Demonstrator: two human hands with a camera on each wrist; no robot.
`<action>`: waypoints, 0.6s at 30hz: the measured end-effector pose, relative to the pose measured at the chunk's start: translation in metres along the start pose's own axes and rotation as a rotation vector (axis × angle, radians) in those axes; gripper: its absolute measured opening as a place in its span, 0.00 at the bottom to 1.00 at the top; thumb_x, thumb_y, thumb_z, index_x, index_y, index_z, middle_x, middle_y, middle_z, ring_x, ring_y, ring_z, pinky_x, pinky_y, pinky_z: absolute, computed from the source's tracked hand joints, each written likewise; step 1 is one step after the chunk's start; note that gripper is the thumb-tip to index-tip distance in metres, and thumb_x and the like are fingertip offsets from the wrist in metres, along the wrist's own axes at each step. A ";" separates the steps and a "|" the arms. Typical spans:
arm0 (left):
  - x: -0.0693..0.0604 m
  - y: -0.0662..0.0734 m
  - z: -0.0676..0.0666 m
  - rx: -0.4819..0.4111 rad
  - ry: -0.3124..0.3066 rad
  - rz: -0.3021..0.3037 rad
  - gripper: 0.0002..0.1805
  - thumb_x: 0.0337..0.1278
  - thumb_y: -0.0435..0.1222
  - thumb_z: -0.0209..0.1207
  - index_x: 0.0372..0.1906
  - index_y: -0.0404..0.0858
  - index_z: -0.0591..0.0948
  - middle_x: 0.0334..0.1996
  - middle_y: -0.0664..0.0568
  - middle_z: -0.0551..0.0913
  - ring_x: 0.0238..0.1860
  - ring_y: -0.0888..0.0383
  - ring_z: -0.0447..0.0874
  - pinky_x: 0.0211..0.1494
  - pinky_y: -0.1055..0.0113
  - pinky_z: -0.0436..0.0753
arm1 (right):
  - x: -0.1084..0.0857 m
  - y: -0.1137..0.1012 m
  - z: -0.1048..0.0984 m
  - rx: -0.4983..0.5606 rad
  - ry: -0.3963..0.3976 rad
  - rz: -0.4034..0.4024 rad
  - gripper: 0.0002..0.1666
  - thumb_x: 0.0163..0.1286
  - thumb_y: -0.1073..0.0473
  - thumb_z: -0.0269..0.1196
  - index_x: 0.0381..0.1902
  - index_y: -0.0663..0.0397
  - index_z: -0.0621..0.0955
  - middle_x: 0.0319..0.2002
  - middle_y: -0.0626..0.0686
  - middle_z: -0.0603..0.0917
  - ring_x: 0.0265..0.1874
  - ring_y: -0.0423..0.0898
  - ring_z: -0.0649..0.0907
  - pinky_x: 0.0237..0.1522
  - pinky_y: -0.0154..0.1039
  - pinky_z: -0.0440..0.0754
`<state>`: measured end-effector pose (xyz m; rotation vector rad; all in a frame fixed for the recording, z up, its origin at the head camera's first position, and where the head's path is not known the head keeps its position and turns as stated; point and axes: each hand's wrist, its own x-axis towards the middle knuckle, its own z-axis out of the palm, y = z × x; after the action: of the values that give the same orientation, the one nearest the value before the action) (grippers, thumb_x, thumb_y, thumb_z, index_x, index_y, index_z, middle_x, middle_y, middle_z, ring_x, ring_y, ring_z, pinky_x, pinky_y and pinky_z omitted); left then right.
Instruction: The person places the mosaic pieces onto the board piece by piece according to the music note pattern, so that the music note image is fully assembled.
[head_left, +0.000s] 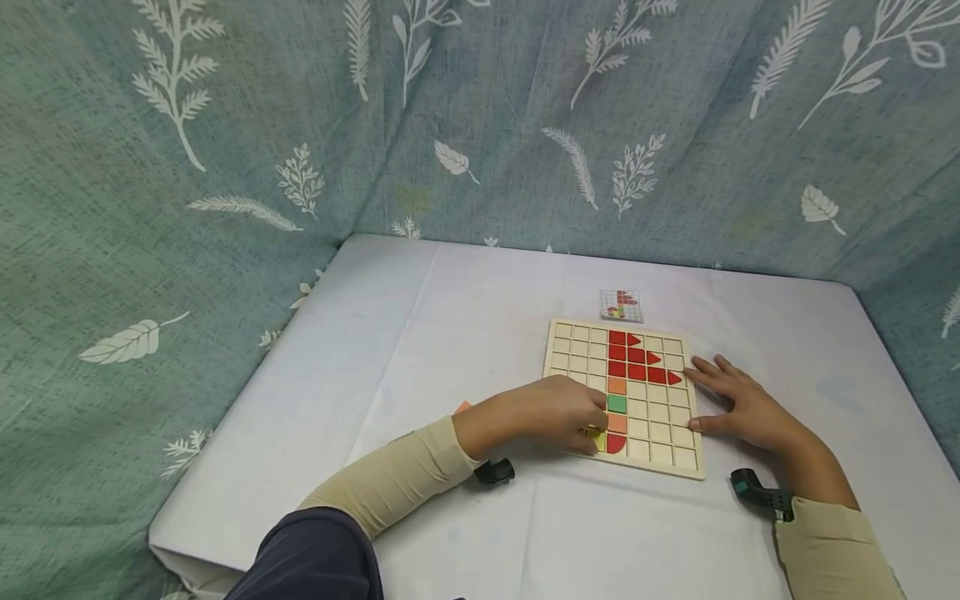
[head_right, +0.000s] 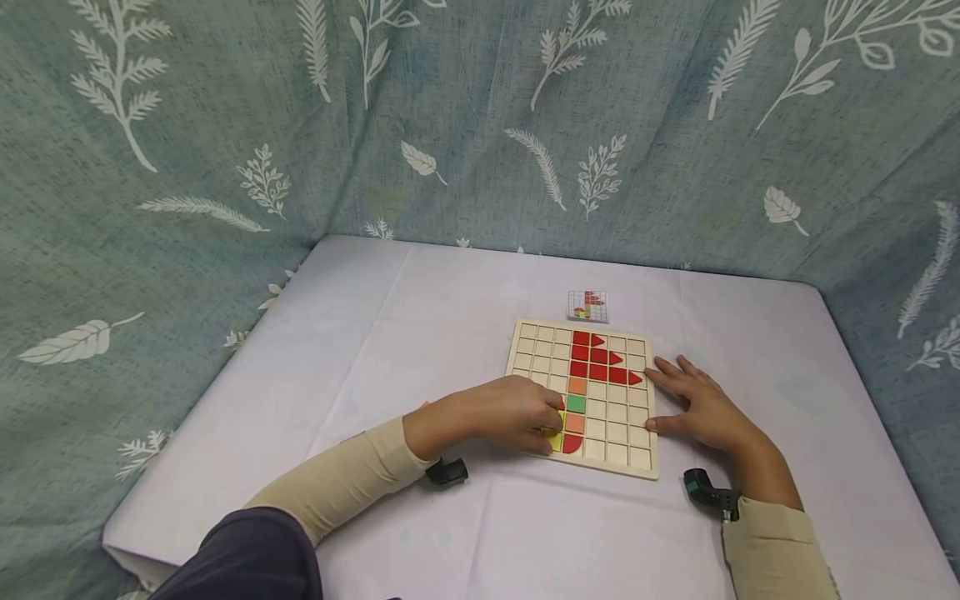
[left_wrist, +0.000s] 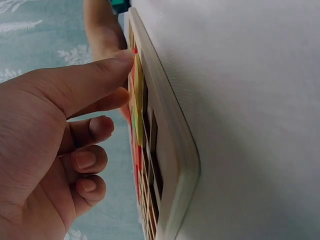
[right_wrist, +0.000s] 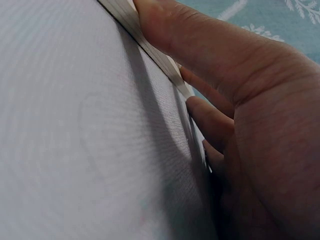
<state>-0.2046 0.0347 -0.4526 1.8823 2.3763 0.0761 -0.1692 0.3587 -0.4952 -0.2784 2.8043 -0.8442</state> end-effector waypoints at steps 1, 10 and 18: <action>0.001 0.001 0.000 -0.001 -0.005 0.001 0.10 0.55 0.49 0.66 0.27 0.51 0.79 0.29 0.62 0.69 0.26 0.67 0.66 0.27 0.72 0.66 | 0.000 0.000 0.000 0.000 -0.001 0.000 0.60 0.48 0.34 0.73 0.74 0.54 0.63 0.76 0.58 0.51 0.74 0.63 0.40 0.60 0.74 0.42; 0.007 0.007 -0.003 0.037 -0.029 0.002 0.11 0.59 0.40 0.59 0.21 0.51 0.76 0.27 0.61 0.68 0.23 0.65 0.62 0.24 0.71 0.62 | 0.000 0.001 -0.001 0.002 -0.004 -0.006 0.60 0.49 0.34 0.72 0.74 0.53 0.63 0.76 0.58 0.51 0.74 0.62 0.40 0.60 0.74 0.42; 0.008 0.008 -0.004 0.038 -0.044 -0.001 0.12 0.59 0.40 0.58 0.20 0.51 0.75 0.27 0.61 0.69 0.23 0.65 0.62 0.25 0.71 0.63 | 0.000 0.001 -0.001 0.000 -0.005 -0.011 0.60 0.49 0.34 0.73 0.74 0.54 0.63 0.76 0.58 0.51 0.74 0.62 0.40 0.60 0.74 0.42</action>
<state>-0.1991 0.0447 -0.4486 1.8789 2.3659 -0.0104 -0.1692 0.3602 -0.4951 -0.2955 2.8006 -0.8450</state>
